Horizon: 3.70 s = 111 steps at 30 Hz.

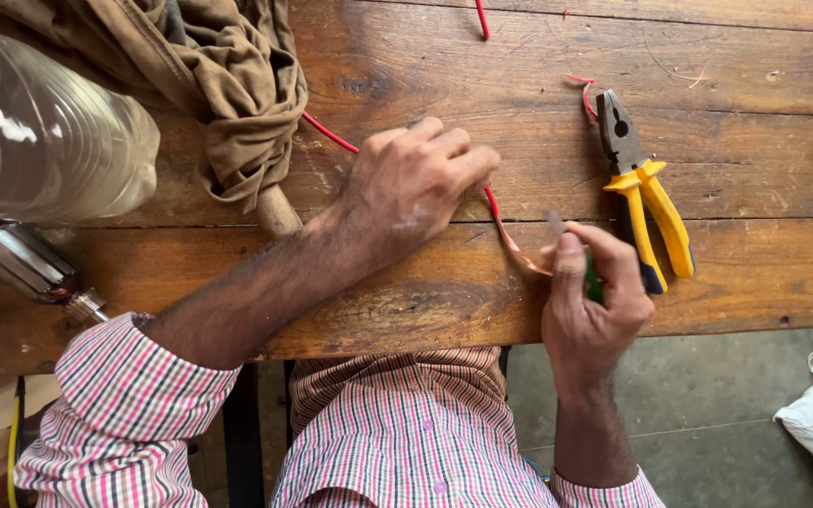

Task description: The person strips the red plastic insulation off a length of electrical cable, using a small utility knife to cut and peel the sheathing and pulling the insulation away by hand to expose the copper strands. They work section by section along the cable, occasionally repositioning the wire and the coiled cable on the workbench.

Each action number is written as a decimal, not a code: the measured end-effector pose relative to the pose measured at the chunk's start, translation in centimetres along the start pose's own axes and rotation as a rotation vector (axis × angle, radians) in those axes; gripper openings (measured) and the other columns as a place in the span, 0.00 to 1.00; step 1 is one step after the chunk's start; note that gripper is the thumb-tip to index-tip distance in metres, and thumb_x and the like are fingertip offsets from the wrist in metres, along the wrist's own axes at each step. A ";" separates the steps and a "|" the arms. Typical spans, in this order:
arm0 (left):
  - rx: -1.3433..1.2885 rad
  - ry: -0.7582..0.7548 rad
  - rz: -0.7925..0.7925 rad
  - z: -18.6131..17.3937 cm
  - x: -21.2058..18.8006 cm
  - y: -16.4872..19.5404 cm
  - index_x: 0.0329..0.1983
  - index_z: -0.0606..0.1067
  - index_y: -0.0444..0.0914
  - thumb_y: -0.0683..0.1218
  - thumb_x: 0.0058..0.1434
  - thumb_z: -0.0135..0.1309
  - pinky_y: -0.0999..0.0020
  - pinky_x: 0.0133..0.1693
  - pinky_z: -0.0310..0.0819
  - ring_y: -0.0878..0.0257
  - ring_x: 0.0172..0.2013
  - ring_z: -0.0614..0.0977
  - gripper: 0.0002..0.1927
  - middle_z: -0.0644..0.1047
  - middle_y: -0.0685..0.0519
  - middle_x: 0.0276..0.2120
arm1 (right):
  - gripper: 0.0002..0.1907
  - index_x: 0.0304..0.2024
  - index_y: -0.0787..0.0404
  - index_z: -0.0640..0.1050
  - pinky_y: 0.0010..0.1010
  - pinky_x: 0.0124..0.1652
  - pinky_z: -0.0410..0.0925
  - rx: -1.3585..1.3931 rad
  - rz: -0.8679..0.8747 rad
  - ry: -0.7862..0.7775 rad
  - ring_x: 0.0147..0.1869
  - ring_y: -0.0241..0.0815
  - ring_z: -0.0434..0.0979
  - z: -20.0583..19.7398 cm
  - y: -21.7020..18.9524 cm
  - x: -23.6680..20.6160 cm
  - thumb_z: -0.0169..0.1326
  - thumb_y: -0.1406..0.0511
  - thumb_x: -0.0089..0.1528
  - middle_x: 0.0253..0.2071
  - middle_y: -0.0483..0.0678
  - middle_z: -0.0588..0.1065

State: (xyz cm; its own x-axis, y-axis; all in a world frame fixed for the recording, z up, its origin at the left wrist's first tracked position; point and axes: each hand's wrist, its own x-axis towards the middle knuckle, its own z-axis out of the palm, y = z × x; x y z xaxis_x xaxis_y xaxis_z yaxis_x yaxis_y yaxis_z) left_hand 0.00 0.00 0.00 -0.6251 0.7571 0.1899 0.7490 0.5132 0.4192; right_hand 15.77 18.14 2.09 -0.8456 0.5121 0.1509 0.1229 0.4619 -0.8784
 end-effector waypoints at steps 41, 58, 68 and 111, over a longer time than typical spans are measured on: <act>-0.260 0.101 0.086 -2.5 -0.9 0.5 0.37 0.77 0.39 0.51 0.71 0.53 0.56 0.47 0.66 0.57 0.39 0.74 0.12 0.76 0.53 0.31 | 0.08 0.51 0.66 0.79 0.30 0.49 0.75 -0.232 -0.375 -0.096 0.52 0.44 0.82 1.1 -2.3 0.9 0.62 0.74 0.70 0.49 0.52 0.79; -0.170 -0.142 0.107 -3.3 -1.2 1.0 0.35 0.74 0.38 0.44 0.65 0.55 0.55 0.47 0.69 0.56 0.41 0.73 0.05 0.74 0.53 0.35 | 0.07 0.46 0.66 0.81 0.29 0.43 0.73 -0.208 -0.354 -0.244 0.43 0.40 0.81 0.6 -4.5 1.7 0.64 0.74 0.66 0.41 0.51 0.81; -0.235 -0.148 0.083 -2.6 -0.9 0.6 0.32 0.73 0.38 0.41 0.64 0.55 0.62 0.44 0.72 0.59 0.39 0.72 0.04 0.73 0.53 0.33 | 0.06 0.43 0.66 0.81 0.30 0.41 0.73 -0.223 -0.393 -0.330 0.40 0.41 0.81 0.8 -3.8 2.6 0.65 0.74 0.64 0.38 0.51 0.81; -0.348 -0.037 0.043 -2.1 -0.1 0.3 0.24 0.73 0.37 0.35 0.52 0.58 0.55 0.42 0.72 0.52 0.38 0.78 0.07 0.74 0.50 0.30 | 0.17 0.50 0.67 0.81 0.34 0.39 0.72 -0.360 -0.731 -0.414 0.37 0.45 0.78 0.5 -2.5 3.1 0.63 0.79 0.58 0.35 0.51 0.78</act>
State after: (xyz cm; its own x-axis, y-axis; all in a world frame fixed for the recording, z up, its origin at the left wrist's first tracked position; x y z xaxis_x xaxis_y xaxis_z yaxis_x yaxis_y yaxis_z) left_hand -0.17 -0.77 1.96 -0.5812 0.7927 0.1840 0.6505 0.3167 0.6903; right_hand 12.59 18.24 4.52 -0.8867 -0.2655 0.3784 -0.4208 0.8026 -0.4228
